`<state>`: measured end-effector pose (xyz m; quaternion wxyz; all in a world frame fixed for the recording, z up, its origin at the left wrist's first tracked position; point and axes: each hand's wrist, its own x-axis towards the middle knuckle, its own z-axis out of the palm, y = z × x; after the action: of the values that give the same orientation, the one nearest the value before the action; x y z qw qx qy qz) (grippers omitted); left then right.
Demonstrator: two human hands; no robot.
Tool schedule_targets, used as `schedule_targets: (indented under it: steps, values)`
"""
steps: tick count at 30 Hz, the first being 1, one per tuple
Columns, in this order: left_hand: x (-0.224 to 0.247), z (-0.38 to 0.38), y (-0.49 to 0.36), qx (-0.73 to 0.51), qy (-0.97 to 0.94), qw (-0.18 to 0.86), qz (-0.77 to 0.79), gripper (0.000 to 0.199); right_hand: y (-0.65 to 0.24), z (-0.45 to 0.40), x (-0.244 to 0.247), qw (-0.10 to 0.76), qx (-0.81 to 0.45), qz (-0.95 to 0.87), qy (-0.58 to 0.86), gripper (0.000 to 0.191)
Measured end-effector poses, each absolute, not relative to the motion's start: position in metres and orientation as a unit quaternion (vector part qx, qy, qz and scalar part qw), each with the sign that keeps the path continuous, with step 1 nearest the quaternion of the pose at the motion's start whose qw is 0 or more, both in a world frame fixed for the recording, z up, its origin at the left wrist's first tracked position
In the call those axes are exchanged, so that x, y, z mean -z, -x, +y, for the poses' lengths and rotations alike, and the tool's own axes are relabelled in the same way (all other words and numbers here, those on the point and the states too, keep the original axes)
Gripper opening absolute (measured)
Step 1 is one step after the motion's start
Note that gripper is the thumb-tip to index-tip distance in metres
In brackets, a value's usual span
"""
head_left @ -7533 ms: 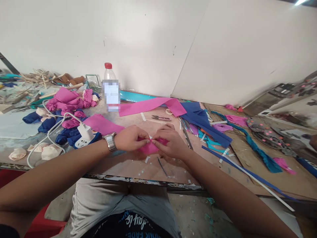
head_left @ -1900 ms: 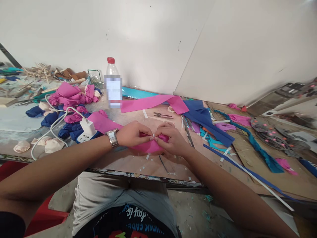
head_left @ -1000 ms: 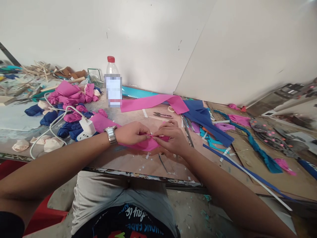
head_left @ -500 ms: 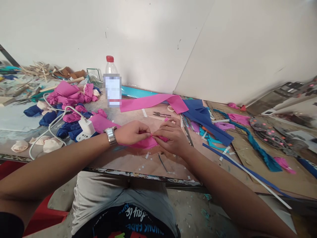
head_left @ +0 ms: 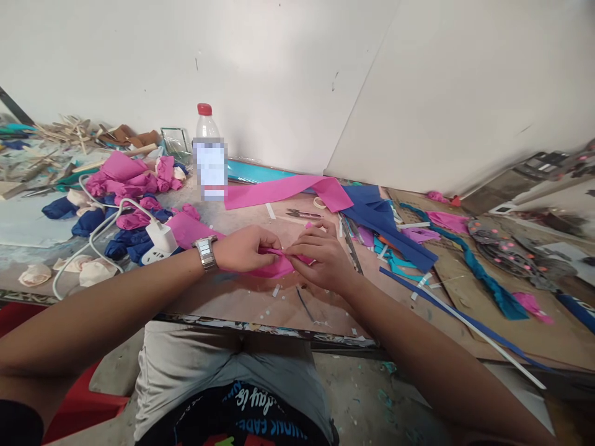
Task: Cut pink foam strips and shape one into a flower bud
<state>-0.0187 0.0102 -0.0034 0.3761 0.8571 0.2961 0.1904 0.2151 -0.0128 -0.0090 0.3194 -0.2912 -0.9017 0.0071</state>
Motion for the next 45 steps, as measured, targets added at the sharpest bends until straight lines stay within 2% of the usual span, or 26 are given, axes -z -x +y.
schedule_targets:
  steps: [6,13,21,28,35,45]
  values:
    - [0.0058,0.0114,0.0175,-0.2,-0.853,0.382,0.293,0.032,-0.2159,-0.0127,0.0104,0.317,-0.007,-0.899,0.303,0.009]
    - [0.0072,0.0103,0.017,-0.23,-0.849,0.376,0.29,0.023,-0.2141,-0.0143,0.0081,0.318,0.007,-0.896,0.31,0.007]
    - [0.0053,0.0086,0.0162,-0.241,-0.85,0.364,0.296,0.028,-0.2133,-0.0142,0.0075,0.325,0.017,-0.894,0.308,0.008]
    - [0.0034,0.0034,0.0166,-0.269,-0.879,0.249,0.304,0.024,-0.2105,-0.015,0.0072,0.35,-0.021,-0.869,0.349,0.006]
    - [0.0096,0.0024,0.0153,-0.244,-0.911,0.093,0.319,0.027,-0.2118,-0.0134,0.0089,0.36,-0.076,-0.849,0.378,0.003]
    - [0.0122,0.0045,0.0159,-0.234,-0.918,0.051,0.317,0.028,-0.2114,-0.0109,0.0076,0.358,-0.143,-0.833,0.397,0.005]
